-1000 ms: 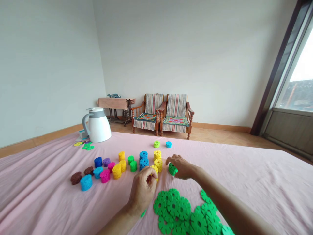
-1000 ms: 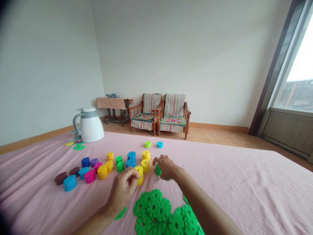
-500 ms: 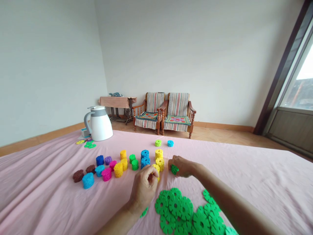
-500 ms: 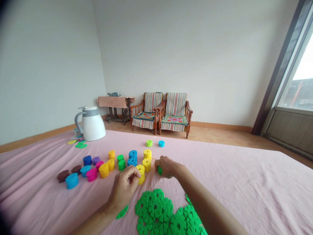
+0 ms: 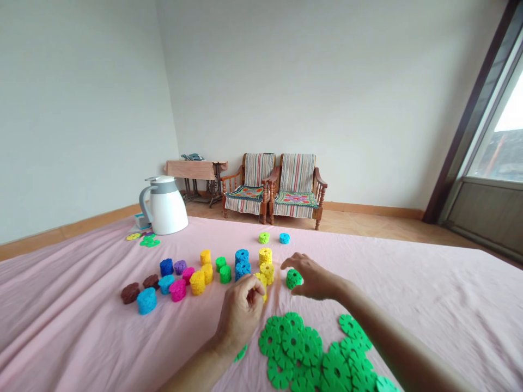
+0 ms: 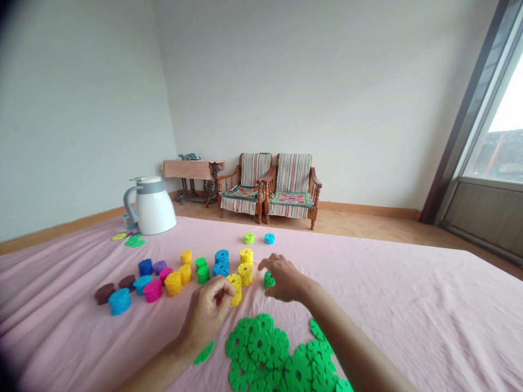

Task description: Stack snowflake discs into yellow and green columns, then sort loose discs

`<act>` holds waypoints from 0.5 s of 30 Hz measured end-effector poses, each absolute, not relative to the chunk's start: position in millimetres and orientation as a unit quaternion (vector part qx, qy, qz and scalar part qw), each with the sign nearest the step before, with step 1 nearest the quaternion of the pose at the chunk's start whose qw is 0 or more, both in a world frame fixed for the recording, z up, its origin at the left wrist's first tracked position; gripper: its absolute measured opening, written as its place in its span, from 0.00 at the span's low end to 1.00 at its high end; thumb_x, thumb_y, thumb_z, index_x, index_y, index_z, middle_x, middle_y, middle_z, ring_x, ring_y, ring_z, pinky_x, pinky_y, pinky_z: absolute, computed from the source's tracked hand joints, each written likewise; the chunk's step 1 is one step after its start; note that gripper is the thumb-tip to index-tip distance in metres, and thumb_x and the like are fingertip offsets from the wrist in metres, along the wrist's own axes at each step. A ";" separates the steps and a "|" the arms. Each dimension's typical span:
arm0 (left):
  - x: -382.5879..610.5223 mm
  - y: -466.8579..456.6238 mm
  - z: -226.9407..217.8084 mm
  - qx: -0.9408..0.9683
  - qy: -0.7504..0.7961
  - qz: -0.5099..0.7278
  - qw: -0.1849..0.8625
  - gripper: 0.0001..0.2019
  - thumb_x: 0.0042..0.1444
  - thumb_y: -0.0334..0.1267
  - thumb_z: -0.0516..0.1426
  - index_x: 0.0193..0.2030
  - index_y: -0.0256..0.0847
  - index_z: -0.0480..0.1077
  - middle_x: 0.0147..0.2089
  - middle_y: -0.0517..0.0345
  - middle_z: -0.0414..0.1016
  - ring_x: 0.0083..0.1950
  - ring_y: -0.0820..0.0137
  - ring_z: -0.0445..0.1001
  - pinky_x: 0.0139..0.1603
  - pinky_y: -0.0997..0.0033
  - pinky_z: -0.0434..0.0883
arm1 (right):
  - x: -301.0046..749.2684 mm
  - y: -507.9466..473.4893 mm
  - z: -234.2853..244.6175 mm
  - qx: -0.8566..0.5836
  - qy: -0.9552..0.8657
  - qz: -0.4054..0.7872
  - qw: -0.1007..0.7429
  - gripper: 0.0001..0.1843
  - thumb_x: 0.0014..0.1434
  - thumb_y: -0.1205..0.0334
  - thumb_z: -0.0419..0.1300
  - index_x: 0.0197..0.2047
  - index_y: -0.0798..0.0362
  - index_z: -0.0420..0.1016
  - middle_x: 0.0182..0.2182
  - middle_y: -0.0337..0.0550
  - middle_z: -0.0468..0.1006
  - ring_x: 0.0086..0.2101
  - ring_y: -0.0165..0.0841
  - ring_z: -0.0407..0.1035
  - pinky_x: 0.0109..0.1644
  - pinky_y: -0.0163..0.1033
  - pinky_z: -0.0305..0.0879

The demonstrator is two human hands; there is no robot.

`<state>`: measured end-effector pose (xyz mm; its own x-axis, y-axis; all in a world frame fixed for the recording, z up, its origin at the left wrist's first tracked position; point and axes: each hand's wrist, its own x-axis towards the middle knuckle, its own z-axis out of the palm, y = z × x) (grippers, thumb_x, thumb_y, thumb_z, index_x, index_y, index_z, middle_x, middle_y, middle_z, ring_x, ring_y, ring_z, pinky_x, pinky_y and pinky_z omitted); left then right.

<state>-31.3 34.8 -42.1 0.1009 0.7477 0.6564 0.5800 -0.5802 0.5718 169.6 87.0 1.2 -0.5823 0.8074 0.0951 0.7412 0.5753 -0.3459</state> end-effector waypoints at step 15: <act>-30.4 36.3 -42.7 0.732 0.464 0.494 0.071 0.08 0.49 0.26 0.48 0.24 0.39 0.63 0.24 0.63 0.64 0.26 0.74 0.64 0.28 0.77 0.59 | 170.3 -4.9 -5.5 -0.415 -0.868 0.245 0.121 0.25 0.41 0.69 0.60 0.47 0.53 0.70 0.44 0.48 0.69 0.47 0.39 0.61 0.52 0.42 0.58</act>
<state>-30.4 36.3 -42.7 0.0825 0.7490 0.6574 0.6096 -0.5598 0.5612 170.3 -4.9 -5.5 -0.6265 0.7794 0.0066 0.6611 0.5359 -0.5251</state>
